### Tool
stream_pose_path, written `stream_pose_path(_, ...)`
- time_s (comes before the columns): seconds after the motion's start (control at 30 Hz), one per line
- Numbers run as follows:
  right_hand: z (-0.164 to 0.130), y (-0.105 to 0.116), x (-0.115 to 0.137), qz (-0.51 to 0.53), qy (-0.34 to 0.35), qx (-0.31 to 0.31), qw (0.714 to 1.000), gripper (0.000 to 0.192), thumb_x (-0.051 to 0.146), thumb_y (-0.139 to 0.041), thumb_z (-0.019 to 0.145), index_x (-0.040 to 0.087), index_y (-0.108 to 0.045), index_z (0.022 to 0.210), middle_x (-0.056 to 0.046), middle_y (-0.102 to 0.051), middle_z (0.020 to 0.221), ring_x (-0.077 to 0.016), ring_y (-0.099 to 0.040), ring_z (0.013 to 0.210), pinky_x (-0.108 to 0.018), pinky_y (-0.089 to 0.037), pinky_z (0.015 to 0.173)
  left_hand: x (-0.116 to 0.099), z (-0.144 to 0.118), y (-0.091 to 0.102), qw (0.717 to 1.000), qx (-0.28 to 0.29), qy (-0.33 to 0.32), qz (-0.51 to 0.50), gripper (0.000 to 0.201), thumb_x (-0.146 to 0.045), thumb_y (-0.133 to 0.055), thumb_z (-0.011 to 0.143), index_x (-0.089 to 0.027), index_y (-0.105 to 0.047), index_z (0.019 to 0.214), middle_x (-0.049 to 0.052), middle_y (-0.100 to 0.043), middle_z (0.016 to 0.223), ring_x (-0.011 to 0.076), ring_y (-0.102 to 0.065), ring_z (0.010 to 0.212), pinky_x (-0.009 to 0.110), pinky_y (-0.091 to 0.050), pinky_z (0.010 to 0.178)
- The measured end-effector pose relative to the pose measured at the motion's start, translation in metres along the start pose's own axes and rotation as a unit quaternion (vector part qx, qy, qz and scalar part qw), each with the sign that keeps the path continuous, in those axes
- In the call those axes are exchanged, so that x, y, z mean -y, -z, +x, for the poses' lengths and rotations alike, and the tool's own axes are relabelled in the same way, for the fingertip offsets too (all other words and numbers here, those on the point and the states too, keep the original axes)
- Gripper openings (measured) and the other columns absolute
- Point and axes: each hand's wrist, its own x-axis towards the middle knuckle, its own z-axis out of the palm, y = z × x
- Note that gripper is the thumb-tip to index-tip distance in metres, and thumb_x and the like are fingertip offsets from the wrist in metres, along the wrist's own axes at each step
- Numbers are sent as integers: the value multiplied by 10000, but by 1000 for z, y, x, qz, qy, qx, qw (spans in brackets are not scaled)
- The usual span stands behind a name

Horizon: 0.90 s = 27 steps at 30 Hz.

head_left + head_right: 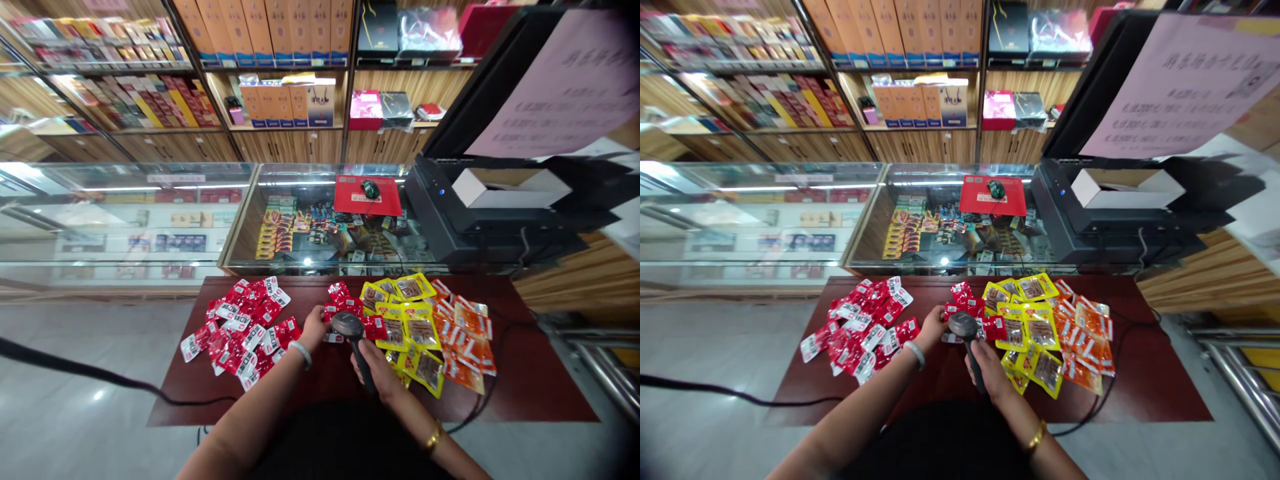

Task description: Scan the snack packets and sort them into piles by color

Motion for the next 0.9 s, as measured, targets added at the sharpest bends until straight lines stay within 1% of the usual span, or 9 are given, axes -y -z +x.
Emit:
stream_pose_path(0.13, -1, -3, 3, -5, -12, -3, 1000, 489, 679, -627, 731, 215, -502, 819, 82, -483, 515, -57, -353, 362, -174, -256, 345, -9, -9, -7, 996, 69, -44, -32, 469, -124, -711, 672, -161, -551, 1111, 99, -704, 1037, 189, -668, 912, 310, -516, 844)
stream_pose_path(0.23, 0, -5, 3, -5, -17, 1, 1000, 487, 677, -633, 730, 217, -481, 778, 81, -474, 507, -57, -346, 358, -179, -247, 348, -20, -21, 16, 987, 32, -92, 130, 427, -128, -696, 689, -174, -579, 1097, 105, -672, 1102, 208, -625, 1008, 336, -465, 934)
stream_pose_path(0.3, 1, -5, 1, -3, -17, 10, 1000, 477, 665, -639, 738, 216, -498, 810, 78, -478, 518, -60, -355, 363, -180, -249, 349, -26, -30, 43, 941, -40, -92, 324, 389, -140, -687, 688, -172, -600, 1065, 115, -640, 1129, 256, -561, 1104, 393, -405, 994)
stream_pose_path(0.37, 2, -5, -2, -1, -17, 21, 1000, 466, 652, -639, 750, 213, -515, 843, 74, -484, 527, -62, -362, 368, -180, -253, 347, -27, -40, 70, 865, -106, -58, 487, 409, -163, -689, 680, -141, -594, 1078, 161, -589, 1185, 323, -494, 1165, 458, -366, 997)
stream_pose_path(0.43, 3, -6, -3, 0, -22, 29, 999, 459, 644, -634, 760, 210, -532, 865, 73, -486, 528, -61, -362, 367, -179, -256, 345, -24, -47, 92, 805, -128, -19, 579, 439, -206, -702, 673, -115, -585, 1087, 193, -553, 1210, 355, -469, 1165, 473, -364, 963)
stream_pose_path(0.5, 4, -8, -4, -3, -27, 32, 999, 460, 642, -631, 765, 206, -547, 888, 73, -485, 523, -58, -358, 363, -177, -256, 343, -20, -50, 104, 779, -121, 11, 616, 460, -263, -725, 661, -114, -587, 1074, 198, -540, 1214, 356, -466, 1154, 459, -366, 942)
stream_pose_path(0.7, 6, -10, -7, -14, -25, 41, 999, 476, 650, -617, 773, 200, -551, 912, 77, -483, 516, -53, -348, 359, -167, -250, 333, -13, -46, 103, 775, -102, 10, 624, 369, -334, -662, 741, -141, -593, 1047, 178, -584, 1149, 324, -494, 1127, 434, -362, 939)
stream_pose_path(0.83, 6, -5, -10, -7, -18, 33, 999, 464, 645, -617, 778, 204, -548, 905, 73, -487, 523, -56, -357, 367, -165, -252, 333, -13, -48, 100, 773, -134, 11, 620, 587, -350, -706, 698, -127, -522, 1209, 203, -571, 1194, 354, -487, 1155, 445, -360, 952)
stream_pose_path(0.9, 5, -4, -10, -4, -16, 26, 1000, 471, 653, -624, 767, 206, -551, 898, 71, -488, 519, -57, -354, 362, -171, -250, 332, -12, -51, 101, 771, -131, 19, 623, 606, -340, -722, 682, -119, -523, 1210, 210, -560, 1215, 359, -476, 1174, 453, -348, 973)
